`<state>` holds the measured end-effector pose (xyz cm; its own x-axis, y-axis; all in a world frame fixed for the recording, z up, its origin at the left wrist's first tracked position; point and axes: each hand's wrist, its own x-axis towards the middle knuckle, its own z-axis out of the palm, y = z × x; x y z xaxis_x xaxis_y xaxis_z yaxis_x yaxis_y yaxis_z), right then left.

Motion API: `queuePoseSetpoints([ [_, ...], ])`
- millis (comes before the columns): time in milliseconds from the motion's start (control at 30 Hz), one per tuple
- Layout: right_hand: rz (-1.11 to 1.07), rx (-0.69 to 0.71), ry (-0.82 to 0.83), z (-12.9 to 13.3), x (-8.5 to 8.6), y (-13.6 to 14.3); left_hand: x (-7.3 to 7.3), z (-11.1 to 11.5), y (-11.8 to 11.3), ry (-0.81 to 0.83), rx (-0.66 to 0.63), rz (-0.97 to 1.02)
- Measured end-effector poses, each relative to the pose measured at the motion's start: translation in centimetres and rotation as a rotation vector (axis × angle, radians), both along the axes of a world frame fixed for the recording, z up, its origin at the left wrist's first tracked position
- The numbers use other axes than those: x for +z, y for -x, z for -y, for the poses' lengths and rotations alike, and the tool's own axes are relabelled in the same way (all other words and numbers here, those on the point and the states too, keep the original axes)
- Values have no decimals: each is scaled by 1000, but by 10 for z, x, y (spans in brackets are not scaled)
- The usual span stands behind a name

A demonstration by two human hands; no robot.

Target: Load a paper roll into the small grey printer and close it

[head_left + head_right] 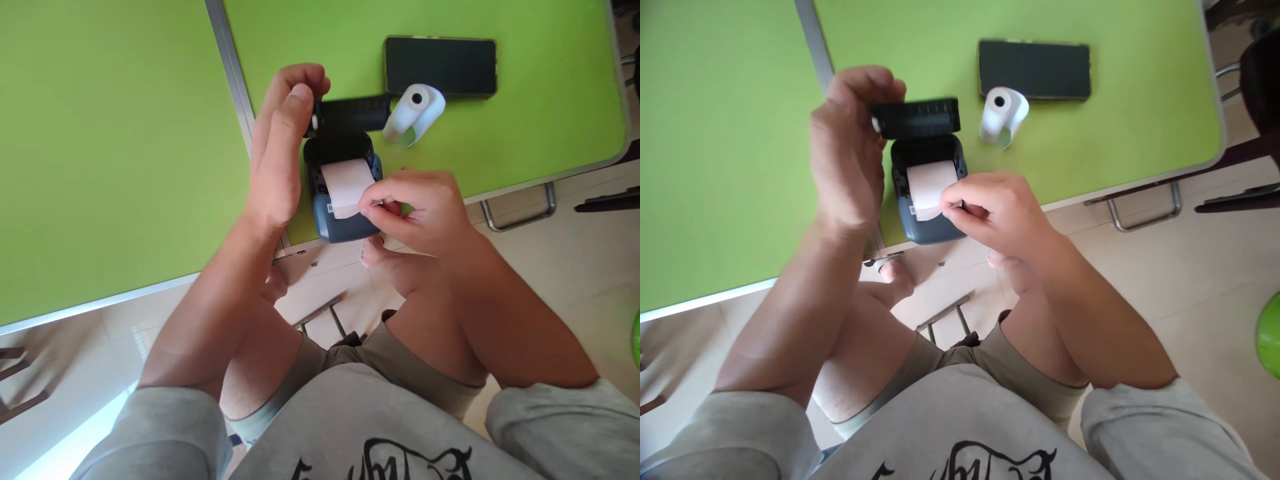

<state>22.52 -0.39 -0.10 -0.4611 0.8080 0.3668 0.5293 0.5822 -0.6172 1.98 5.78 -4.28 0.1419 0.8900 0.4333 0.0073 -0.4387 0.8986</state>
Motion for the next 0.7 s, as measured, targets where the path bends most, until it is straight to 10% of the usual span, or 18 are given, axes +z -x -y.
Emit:
queuePoseSetpoints([
  [700,-222,-1,166,4,1,-2,5,12,6,78,-20,-413],
])
